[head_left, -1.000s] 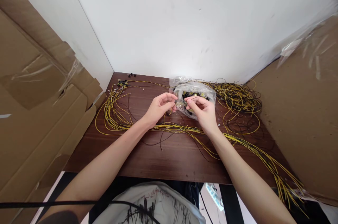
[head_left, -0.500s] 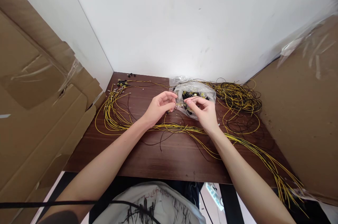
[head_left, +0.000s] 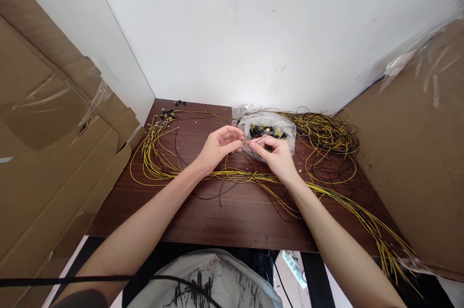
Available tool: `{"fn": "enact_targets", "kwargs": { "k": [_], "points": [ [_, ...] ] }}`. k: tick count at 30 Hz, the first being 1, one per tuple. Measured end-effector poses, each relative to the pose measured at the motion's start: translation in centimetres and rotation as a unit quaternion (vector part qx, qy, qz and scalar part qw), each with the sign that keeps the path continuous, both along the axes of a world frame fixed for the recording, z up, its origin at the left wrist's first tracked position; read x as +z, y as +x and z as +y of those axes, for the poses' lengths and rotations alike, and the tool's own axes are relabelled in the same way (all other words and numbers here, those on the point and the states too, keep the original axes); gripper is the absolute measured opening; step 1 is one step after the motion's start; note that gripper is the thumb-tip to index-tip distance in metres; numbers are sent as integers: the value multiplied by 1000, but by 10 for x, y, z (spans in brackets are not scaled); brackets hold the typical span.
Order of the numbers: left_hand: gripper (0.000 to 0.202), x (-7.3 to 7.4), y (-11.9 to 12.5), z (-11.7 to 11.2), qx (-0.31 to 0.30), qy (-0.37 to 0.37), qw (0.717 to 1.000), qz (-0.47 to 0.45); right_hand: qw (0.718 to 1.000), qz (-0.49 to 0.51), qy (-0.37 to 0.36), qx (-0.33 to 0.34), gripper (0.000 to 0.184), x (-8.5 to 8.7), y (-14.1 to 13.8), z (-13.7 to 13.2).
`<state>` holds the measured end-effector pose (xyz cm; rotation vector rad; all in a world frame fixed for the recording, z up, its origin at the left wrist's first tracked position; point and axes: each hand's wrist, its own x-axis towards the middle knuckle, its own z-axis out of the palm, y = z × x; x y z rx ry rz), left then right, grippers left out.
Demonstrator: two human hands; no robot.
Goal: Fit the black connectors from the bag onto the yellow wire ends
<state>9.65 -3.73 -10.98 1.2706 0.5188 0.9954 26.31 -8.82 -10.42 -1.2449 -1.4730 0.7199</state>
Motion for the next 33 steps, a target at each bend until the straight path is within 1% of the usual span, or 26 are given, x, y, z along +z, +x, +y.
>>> {"fn": "enact_targets", "kwargs": {
  "k": [9, 14, 18, 26, 33],
  "points": [
    [17, 1, 1, 1, 30, -5, 999, 10, 998, -36, -42, -21, 26, 0, 0, 0],
    [16, 0, 2, 1, 49, -8, 998, 24, 997, 0, -75, -17, 28, 0, -1, -1],
    [18, 0, 2, 1, 63, -8, 997, 40, 995, 38, -88, -17, 30, -1, -1, -2],
    [17, 2, 3, 0, 89, -9, 994, 62, 995, 65, -80, -10, 28, 1, -2, -2],
    [18, 0, 2, 1, 101, -18, 993, 57, 997, 45, -57, 11, 24, -1, 0, 0]
  ]
}}
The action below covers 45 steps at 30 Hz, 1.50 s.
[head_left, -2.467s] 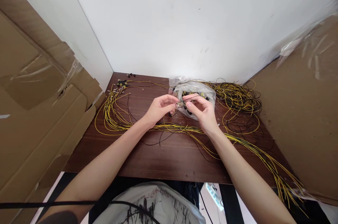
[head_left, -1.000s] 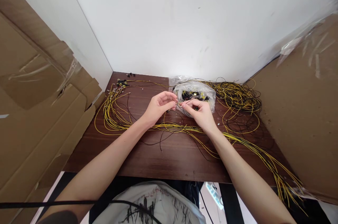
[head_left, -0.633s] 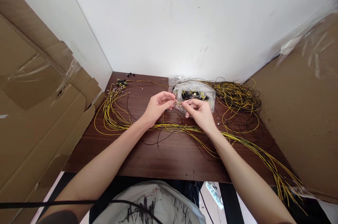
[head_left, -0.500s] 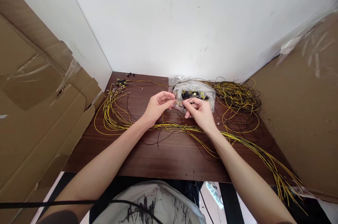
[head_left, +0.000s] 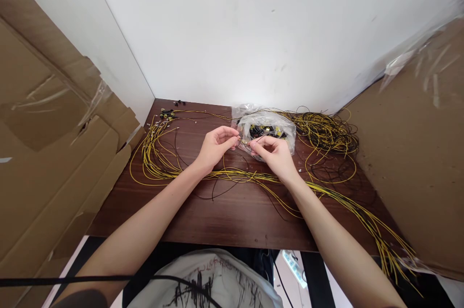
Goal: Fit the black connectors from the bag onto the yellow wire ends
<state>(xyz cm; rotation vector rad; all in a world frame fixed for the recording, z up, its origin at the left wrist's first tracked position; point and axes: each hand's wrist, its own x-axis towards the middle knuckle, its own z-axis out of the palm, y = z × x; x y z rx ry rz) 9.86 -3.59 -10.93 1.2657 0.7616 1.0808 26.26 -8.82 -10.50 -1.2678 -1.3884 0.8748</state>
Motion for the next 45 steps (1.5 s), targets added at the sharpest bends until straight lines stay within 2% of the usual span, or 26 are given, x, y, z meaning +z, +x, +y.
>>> {"fn": "enact_targets", "kwargs": {
  "k": [6, 15, 20, 25, 31, 34, 39, 45],
  "points": [
    [18, -1, 0, 0, -9, 11, 1000, 9, 998, 65, -27, -6, 22, 3, -1, 0],
    [15, 4, -1, -3, -10, 19, 999, 36, 994, 98, -36, -23, 22, 2, 0, 2],
    [15, 3, -2, -3, -8, 16, 999, 34, 997, 53, -42, -27, 26, -3, 2, 3],
    [16, -2, -3, 1, -28, -5, 999, -23, 997, -18, -74, -13, 32, -7, 2, 3],
    [15, -3, -4, 2, -60, -21, 997, -51, 994, 28, -104, -20, 36, -5, 0, 1],
    [14, -2, -4, 2, -56, -23, 997, -55, 995, 4, -99, -26, 34, -3, 0, 0],
    [16, 0, -3, 2, -51, -37, 995, -80, 995, -70, -75, 12, 32, -4, -1, 0],
    [17, -1, -2, 1, -80, -50, 989, -113, 991, -82, -95, 42, 35, -6, -1, 0]
  ]
}}
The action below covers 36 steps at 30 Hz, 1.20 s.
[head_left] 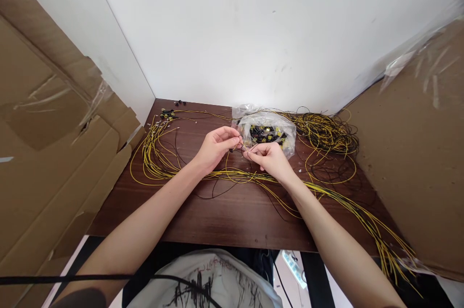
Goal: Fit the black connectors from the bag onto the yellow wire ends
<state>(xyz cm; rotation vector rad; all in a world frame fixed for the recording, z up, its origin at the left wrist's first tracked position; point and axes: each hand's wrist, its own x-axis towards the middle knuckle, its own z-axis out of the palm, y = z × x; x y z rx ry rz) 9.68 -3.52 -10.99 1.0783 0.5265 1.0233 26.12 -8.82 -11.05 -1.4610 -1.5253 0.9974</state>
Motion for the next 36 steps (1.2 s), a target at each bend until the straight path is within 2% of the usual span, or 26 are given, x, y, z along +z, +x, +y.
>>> {"fn": "enact_targets", "kwargs": {
  "k": [7, 13, 17, 21, 24, 27, 30, 33, 36],
  "points": [
    [20, 1, 2, -2, -2, -3, 1000, 14, 998, -62, 32, 6, 38, 1, -3, -1],
    [22, 1, 1, 0, 37, 1, 999, 32, 1000, 12, 8, 21, 38, 12, 0, -5],
    [22, 1, 1, 1, 48, -4, 998, 42, 999, 43, 21, -3, 37, 15, 5, -5],
    [22, 1, 1, 0, 55, 0, 997, 49, 996, 68, 47, -43, 33, 9, 6, -3],
    [23, 2, 1, 1, 57, 0, 997, 52, 994, 52, 70, -70, 35, 5, 5, -2],
    [23, 2, 1, 1, 64, -9, 997, 50, 994, 20, 85, -66, 29, 6, 4, -2],
    [22, 2, 1, 1, 74, -16, 996, 46, 984, -28, 146, -101, 24, 12, 3, -5],
    [22, 2, 0, 1, 84, -17, 995, 47, 955, -98, 246, -134, 19, 18, 2, -8],
    [23, 2, 0, 1, 86, -15, 995, 49, 938, -159, 298, -81, 17, 18, 0, -10]
  ]
}}
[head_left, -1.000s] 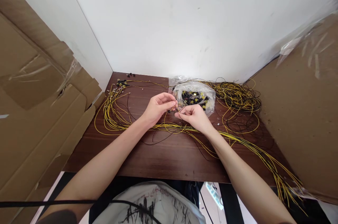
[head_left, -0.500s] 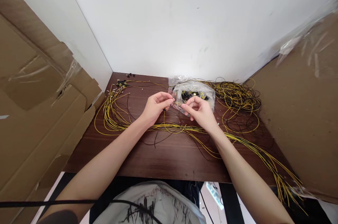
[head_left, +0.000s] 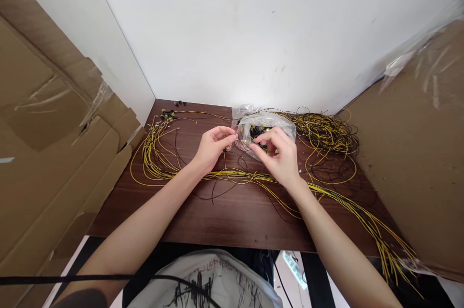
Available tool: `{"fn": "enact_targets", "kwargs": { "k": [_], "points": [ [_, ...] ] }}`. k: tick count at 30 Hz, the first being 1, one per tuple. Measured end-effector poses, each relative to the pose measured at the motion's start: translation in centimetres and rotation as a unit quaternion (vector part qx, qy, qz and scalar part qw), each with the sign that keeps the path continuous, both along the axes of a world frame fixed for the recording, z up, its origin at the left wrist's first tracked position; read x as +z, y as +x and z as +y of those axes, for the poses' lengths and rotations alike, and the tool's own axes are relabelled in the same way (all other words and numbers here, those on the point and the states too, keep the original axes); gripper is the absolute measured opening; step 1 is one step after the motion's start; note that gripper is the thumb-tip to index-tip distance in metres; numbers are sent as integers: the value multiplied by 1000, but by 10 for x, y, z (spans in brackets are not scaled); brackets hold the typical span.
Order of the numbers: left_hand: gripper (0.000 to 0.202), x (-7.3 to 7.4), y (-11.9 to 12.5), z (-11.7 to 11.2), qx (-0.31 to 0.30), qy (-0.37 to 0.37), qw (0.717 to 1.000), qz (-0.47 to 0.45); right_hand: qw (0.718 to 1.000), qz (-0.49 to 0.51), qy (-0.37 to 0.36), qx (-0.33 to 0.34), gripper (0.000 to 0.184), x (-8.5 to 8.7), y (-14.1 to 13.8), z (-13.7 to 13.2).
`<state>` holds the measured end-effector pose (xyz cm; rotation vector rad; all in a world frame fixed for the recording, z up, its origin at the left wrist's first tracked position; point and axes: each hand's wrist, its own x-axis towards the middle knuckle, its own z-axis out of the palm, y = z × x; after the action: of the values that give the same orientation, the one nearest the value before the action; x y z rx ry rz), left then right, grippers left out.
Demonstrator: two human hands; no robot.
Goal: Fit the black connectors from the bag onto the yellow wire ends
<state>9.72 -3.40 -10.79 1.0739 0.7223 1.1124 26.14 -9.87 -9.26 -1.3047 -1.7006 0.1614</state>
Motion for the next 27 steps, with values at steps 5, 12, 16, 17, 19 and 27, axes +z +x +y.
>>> {"fn": "enact_targets", "kwargs": {
  "k": [5, 12, 16, 17, 19, 27],
  "points": [
    [24, -1, 1, -1, -19, 13, 1000, 8, 996, -89, 3, 27, 17, -10, -4, 0],
    [25, 1, 1, -4, -21, 67, 996, 53, 998, 51, -26, 23, 17, -9, -7, 2],
    [25, 2, 1, -5, -28, 78, 994, 66, 969, 230, -86, 21, 16, -10, -6, 7],
    [24, 2, 1, -5, -29, 80, 994, 69, 953, 281, -113, 23, 18, -11, -5, 8],
    [23, 2, 1, -6, -31, 85, 993, 78, 917, 365, -158, 25, 22, -12, -5, 10],
    [17, -3, -1, 0, 16, 119, 986, 119, 881, 451, -143, 27, 18, -9, 2, 12]
  ]
}}
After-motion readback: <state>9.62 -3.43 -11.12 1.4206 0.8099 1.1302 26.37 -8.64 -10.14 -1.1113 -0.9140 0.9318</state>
